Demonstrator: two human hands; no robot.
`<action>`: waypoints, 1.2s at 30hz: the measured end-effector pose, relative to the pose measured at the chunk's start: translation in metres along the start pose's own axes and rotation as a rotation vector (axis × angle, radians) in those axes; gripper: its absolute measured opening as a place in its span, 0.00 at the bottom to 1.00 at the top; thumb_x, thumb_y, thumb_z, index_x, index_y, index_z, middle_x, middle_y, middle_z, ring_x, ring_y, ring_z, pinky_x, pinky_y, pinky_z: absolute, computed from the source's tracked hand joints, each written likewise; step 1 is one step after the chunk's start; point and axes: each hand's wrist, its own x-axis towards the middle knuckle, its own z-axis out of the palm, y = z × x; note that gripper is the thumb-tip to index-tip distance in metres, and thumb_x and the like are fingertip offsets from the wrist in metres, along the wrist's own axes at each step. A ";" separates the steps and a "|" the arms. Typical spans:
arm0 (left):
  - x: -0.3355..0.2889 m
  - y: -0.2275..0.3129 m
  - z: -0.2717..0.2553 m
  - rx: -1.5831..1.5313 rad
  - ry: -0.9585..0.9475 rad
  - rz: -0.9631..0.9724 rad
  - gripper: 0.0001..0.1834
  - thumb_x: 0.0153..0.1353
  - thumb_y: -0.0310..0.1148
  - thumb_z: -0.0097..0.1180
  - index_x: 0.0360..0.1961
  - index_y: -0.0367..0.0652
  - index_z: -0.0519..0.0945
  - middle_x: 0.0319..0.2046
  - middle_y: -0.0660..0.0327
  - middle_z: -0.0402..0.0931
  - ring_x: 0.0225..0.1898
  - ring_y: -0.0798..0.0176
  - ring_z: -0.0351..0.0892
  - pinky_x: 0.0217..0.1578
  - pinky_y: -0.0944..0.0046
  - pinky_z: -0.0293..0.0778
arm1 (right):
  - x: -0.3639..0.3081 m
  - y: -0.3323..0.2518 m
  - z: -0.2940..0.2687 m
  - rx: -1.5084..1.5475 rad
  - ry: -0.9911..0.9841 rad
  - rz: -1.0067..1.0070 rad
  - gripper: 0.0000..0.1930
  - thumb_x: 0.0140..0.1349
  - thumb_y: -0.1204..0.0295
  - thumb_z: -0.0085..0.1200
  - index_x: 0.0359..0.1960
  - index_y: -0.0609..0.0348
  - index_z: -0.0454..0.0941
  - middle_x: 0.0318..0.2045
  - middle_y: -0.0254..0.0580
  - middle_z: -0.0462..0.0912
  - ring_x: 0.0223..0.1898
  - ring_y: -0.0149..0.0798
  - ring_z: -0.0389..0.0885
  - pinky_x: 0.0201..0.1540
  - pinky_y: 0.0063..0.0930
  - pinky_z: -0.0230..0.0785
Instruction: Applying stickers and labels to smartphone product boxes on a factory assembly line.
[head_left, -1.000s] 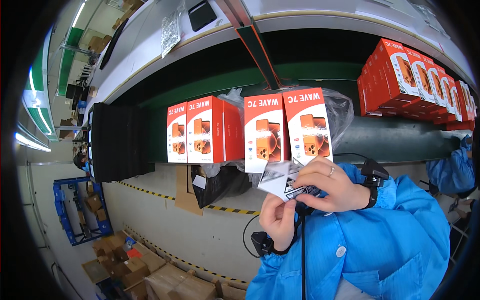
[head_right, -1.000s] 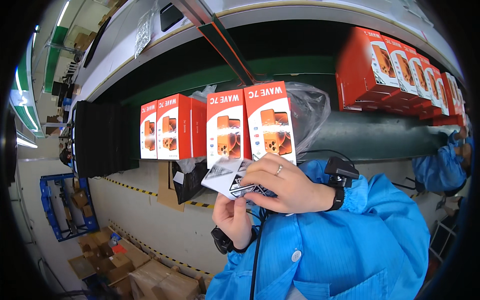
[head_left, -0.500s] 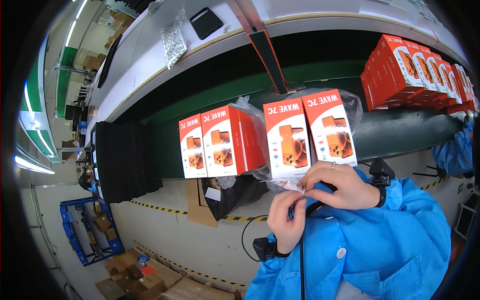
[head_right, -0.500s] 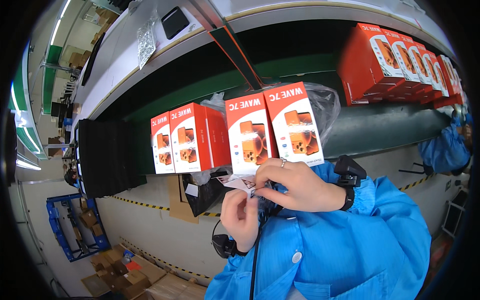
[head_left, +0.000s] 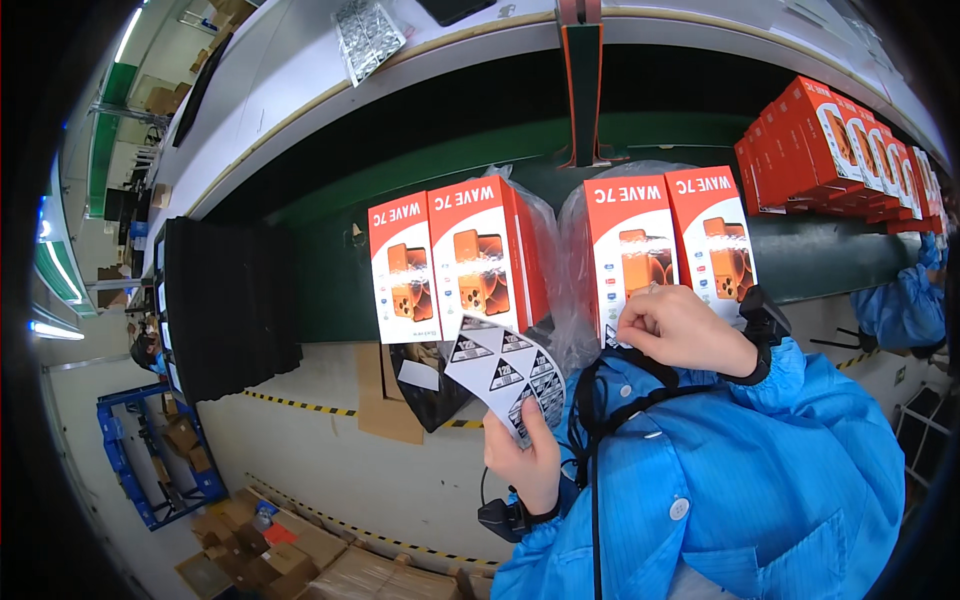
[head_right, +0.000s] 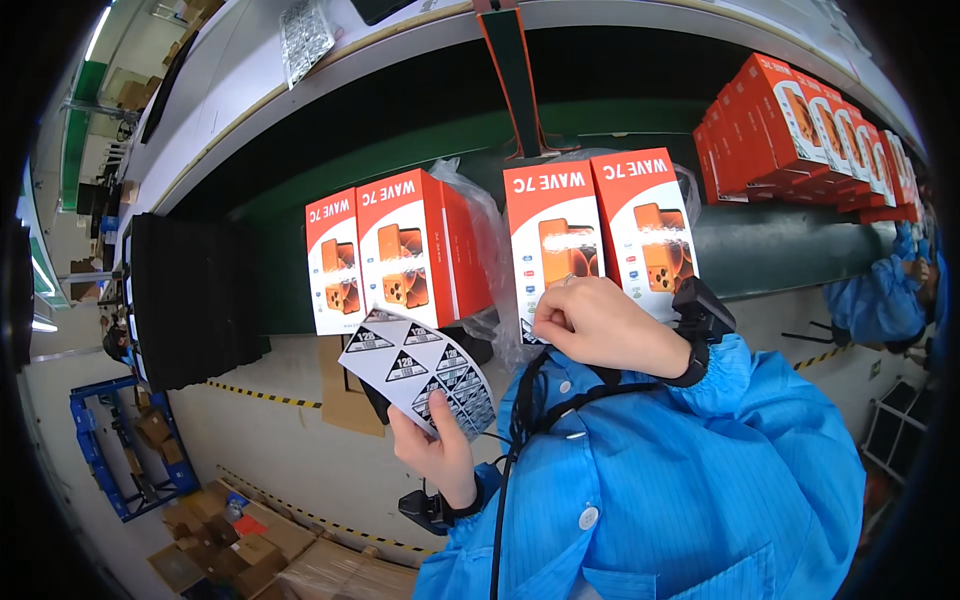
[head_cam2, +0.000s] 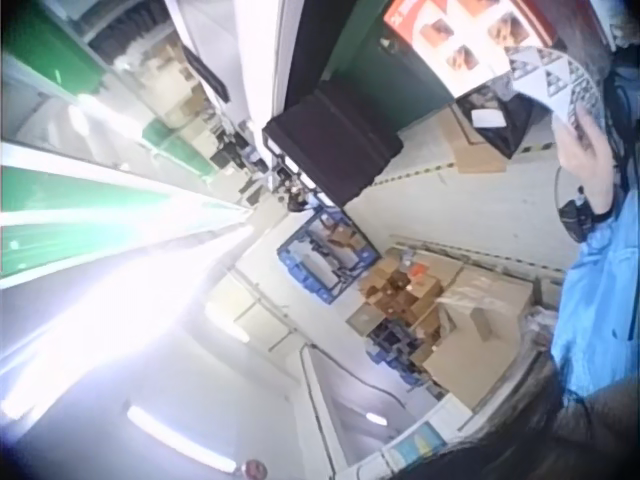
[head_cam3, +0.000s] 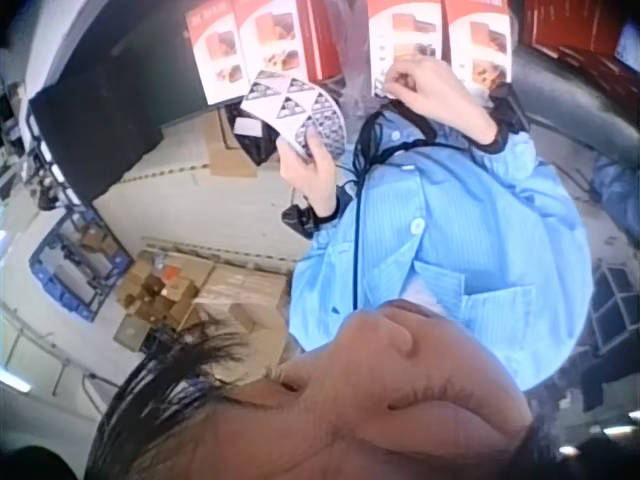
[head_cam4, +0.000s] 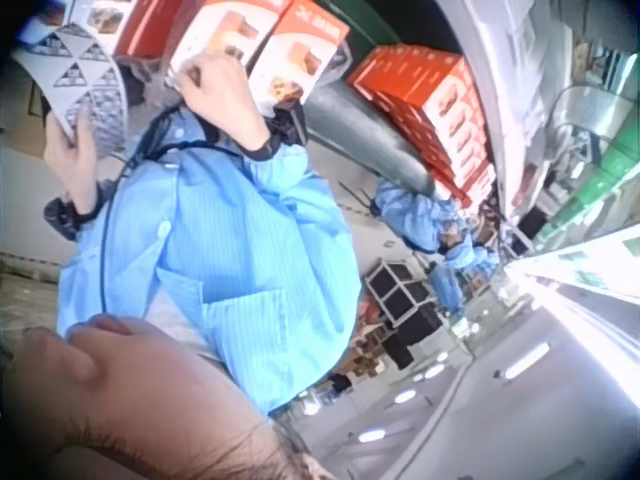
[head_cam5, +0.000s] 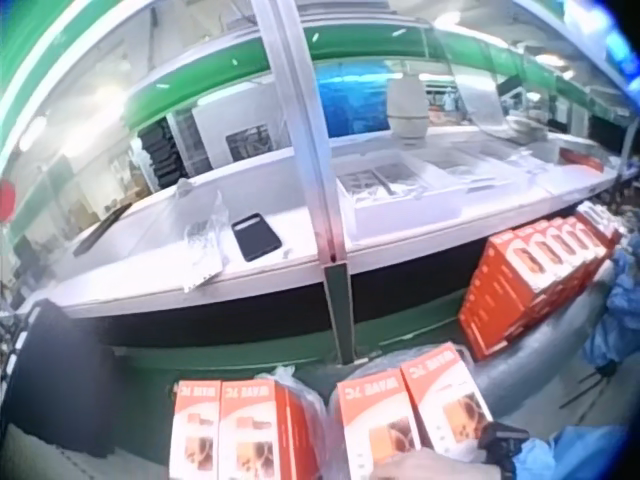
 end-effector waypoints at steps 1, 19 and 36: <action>0.001 0.000 0.001 -0.015 -0.011 0.000 0.10 0.56 0.24 0.58 0.38 0.30 0.75 0.26 0.49 0.78 0.25 0.55 0.81 0.25 0.63 0.73 | 0.001 0.001 0.002 -0.014 -0.006 0.008 0.07 0.54 0.72 0.55 0.27 0.64 0.78 0.22 0.47 0.79 0.27 0.44 0.79 0.31 0.34 0.69; 0.001 0.000 0.002 -0.007 -0.083 0.032 0.10 0.61 0.25 0.52 0.38 0.28 0.71 0.26 0.51 0.79 0.26 0.65 0.79 0.26 0.68 0.72 | 0.001 -0.003 0.006 -0.114 0.026 -0.012 0.06 0.53 0.72 0.54 0.28 0.62 0.75 0.26 0.46 0.77 0.28 0.47 0.78 0.33 0.36 0.69; 0.012 -0.006 -0.014 -0.673 -0.219 -0.217 0.16 0.61 0.22 0.53 0.49 0.29 0.66 0.41 0.55 0.74 0.40 0.71 0.73 0.40 0.71 0.70 | 0.003 -0.048 0.050 0.048 0.176 -0.426 0.11 0.52 0.73 0.60 0.38 0.58 0.75 0.34 0.41 0.75 0.37 0.42 0.76 0.38 0.31 0.70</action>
